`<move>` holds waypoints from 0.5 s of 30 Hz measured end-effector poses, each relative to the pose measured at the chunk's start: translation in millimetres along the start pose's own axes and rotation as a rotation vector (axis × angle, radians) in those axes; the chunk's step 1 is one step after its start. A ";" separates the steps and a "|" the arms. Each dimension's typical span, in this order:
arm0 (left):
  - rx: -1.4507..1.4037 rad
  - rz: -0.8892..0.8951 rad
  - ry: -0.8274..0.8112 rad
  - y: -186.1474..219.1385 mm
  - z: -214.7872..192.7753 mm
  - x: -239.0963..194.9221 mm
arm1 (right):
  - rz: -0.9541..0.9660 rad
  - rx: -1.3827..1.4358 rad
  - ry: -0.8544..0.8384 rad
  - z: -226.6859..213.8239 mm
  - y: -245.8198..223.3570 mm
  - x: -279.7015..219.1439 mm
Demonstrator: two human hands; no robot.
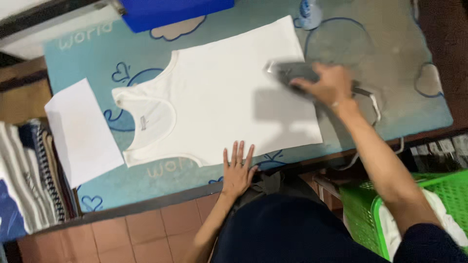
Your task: The person irons a white shirt, uses a blue clipboard as a folding guide to fold the shirt, and then sprays a white tank top with a liquid from a bottle before ironing it.
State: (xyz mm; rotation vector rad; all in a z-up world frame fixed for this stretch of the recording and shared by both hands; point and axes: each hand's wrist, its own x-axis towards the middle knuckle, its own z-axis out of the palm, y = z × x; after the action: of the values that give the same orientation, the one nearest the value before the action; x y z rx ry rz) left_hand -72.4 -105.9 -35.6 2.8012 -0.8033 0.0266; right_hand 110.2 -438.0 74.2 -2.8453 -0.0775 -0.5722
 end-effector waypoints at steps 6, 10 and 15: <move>0.092 -0.372 0.114 -10.9 -9.7 -40.8 | -0.223 -0.041 -0.781 13.7 -136.1 -13.0; 0.038 -0.504 0.157 -12.0 -15.1 -63.2 | -0.300 -0.016 -0.975 11.8 -177.8 -38.6; -0.131 -0.590 0.411 -36.5 -39.1 -66.3 | -0.638 -0.068 -0.744 16.8 -210.1 -79.2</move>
State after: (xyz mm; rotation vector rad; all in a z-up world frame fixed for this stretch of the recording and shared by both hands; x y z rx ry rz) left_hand -107.8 -32.6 -10.6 2.6538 0.1161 0.4149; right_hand 22.9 -230.5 75.0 -2.8947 -1.1205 0.4321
